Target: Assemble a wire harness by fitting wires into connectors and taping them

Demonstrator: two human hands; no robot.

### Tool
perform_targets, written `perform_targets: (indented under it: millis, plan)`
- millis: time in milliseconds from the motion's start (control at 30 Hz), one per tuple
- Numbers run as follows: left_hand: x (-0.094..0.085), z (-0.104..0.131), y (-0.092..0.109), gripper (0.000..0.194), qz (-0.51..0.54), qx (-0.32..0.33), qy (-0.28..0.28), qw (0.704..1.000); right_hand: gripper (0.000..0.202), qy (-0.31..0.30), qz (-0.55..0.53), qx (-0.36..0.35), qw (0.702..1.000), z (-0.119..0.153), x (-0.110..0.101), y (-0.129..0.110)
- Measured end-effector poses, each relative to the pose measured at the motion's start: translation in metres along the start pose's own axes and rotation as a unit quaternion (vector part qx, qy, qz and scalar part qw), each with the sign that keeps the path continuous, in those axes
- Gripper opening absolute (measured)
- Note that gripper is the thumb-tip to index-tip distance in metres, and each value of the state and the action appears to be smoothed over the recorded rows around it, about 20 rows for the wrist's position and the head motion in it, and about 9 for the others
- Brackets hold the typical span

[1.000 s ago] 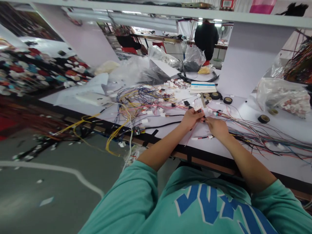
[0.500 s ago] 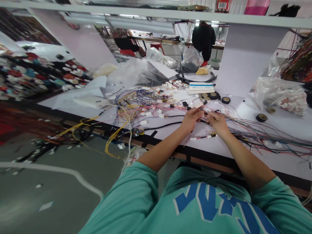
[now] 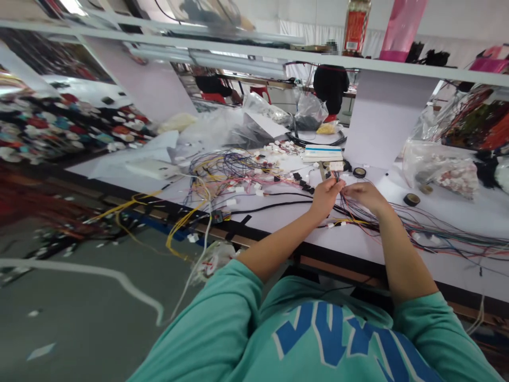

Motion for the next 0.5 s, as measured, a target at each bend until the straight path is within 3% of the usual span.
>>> perform_targets:
  millis: [100,233,333,500]
  plan:
    - [0.023,-0.007,0.018,0.016,-0.061,0.026,-0.059,0.996,0.039,0.074,-0.055,-0.058,0.994,0.013,-0.029,-0.013]
    - [0.053,-0.012,0.023,0.015,-0.051,0.017,-0.132,0.99,0.046,0.077,-0.076,-0.125,0.986,0.02,-0.034,-0.028]
    - [0.066,-0.013,0.015,0.011,0.016,0.006,-0.144,0.989,0.045,0.091,-0.117,-0.116,0.982,0.018,-0.035,-0.022]
    - [0.072,-0.013,-0.01,0.006,0.171,-0.051,-0.099,0.979,0.043,0.095,-0.238,-0.121,0.959,0.013,-0.036,-0.008]
Point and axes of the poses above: each hand's wrist, its own z-axis away from the middle knuckle, its own x-axis out of the palm, y = z × x, the point moved 7 cm from there along -z, towards the middle knuckle, and after that the axes turned 15 degrees about -y, right-handed, at the moved point
